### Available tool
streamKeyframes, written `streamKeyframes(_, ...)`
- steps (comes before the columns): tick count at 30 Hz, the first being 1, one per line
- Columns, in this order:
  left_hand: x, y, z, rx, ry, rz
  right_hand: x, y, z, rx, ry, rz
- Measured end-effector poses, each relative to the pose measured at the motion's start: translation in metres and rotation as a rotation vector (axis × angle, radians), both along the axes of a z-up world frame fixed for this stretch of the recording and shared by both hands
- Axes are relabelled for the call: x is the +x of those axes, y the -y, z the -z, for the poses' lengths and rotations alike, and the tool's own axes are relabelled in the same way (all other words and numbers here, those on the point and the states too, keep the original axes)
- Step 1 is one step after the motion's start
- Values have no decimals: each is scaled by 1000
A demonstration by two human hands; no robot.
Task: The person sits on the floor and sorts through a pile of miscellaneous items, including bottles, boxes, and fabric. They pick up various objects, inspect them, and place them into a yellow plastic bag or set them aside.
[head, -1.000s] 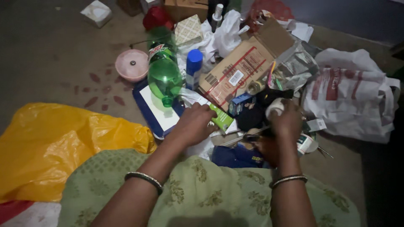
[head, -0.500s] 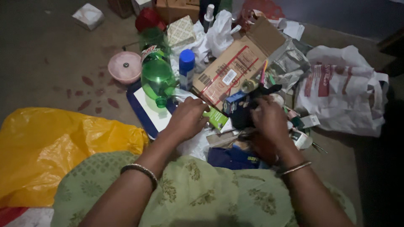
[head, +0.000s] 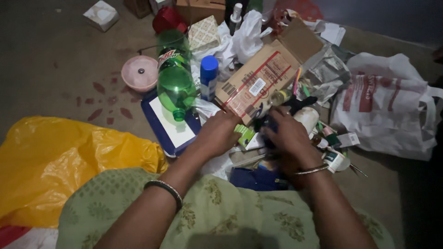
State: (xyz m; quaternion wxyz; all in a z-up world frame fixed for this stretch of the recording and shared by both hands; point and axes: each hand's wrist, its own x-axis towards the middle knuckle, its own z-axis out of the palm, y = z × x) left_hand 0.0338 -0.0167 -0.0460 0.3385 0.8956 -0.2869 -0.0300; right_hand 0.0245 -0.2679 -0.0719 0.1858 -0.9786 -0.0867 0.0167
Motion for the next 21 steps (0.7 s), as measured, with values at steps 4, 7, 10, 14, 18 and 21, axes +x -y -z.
streamKeyframes(4, -4, -3, -1, -6, 43, 11, 3, 13, 12, -14, -92, 151)
streamKeyframes(7, -4, -7, 0, -49, 83, 1, 8, 31, 0, 294, 21, 110)
streamKeyframes(10, 0, -7, 5, -49, 12, -37, 3, 36, -22, 657, 33, 52)
streamKeyframes(14, 5, 2, 13, -235, -189, -110, -14, 19, -51, 967, -137, 175)
streamKeyframes(18, 10, 13, 18, -563, -423, -129, -17, -6, -61, 1225, -301, 78)
streamKeyframes(21, 16, 15, 20, -653, -488, -214, -14, -16, -56, 1278, -373, 53)
